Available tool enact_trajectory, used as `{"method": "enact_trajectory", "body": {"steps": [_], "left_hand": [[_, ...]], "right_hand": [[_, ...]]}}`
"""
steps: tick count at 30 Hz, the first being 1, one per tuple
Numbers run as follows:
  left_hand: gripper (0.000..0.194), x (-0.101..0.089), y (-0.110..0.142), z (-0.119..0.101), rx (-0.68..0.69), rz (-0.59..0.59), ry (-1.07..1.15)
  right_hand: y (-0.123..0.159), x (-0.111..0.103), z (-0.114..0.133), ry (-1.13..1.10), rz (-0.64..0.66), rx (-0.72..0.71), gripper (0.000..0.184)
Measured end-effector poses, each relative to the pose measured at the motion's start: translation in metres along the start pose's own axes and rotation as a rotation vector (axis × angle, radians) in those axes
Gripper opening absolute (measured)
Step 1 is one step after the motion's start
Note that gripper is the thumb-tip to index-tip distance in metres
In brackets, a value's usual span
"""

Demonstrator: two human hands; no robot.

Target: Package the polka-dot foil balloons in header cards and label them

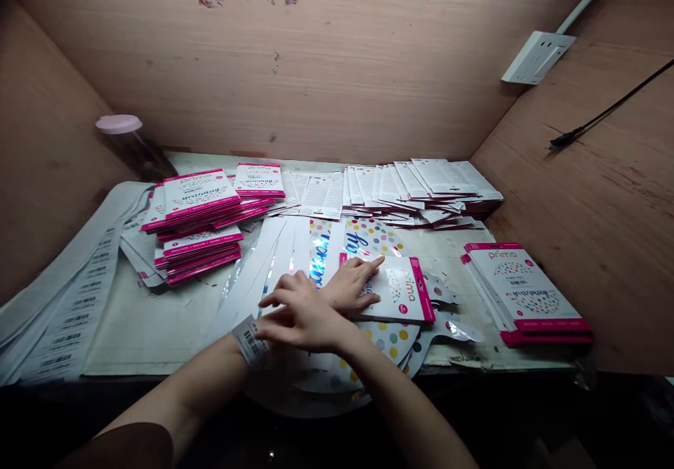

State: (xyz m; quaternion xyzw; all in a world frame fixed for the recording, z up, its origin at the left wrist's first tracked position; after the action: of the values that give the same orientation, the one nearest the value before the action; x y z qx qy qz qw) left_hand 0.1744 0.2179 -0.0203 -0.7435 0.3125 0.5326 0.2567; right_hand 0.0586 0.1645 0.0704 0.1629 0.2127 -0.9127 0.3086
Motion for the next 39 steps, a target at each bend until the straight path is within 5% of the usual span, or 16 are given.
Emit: {"method": "enact_trajectory", "body": {"steps": [4, 9, 11, 14, 17, 21, 32, 39], "left_hand": [[0.083, -0.006, 0.0, -0.004, 0.09, -0.095, 0.068], [0.084, -0.005, -0.001, -0.001, 0.082, -0.1, 0.087], [0.085, -0.006, -0.002, -0.001, 0.083, -0.108, 0.089], [0.086, -0.004, -0.002, -0.001, 0.078, -0.107, 0.086], [0.085, -0.003, -0.003, 0.0, 0.075, -0.099, 0.079], [0.085, -0.004, -0.003, -0.001, 0.084, -0.109, 0.085], [0.086, -0.006, -0.001, 0.0, 0.081, -0.134, 0.137], [0.084, -0.006, 0.002, 0.0, 0.082, -0.161, 0.104]], "right_hand": [[0.012, 0.013, 0.015, -0.162, -0.032, -0.07, 0.008], [0.069, 0.001, 0.026, -0.342, -0.298, -0.133, 0.009], [0.092, -0.011, 0.024, -0.463, -0.407, -0.16, 0.011], [0.124, -0.055, -0.002, -0.528, -0.586, -0.084, 0.015], [0.15, -0.117, -0.06, -0.303, -0.716, 0.268, 0.015], [0.15, -0.164, -0.115, 0.022, -0.604, 0.51, 0.027], [0.147, -0.161, -0.144, 0.465, -0.665, 0.66, 0.02], [0.142, -0.173, -0.143, 0.732, -0.79, 0.719, 0.037]]}}
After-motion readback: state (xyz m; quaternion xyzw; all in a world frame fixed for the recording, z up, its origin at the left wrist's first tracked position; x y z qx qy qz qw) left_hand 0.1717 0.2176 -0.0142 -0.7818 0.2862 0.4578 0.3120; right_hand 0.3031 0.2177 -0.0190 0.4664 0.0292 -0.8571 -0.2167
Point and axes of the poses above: each hand's wrist, its own y-axis away from the middle knuckle, its own x-axis out of the palm, z = x × y, the point moved 10 cm from there along -y, towards the middle knuckle, and after that the axes turned 12 degrees about -y, right-handed, at the moved point
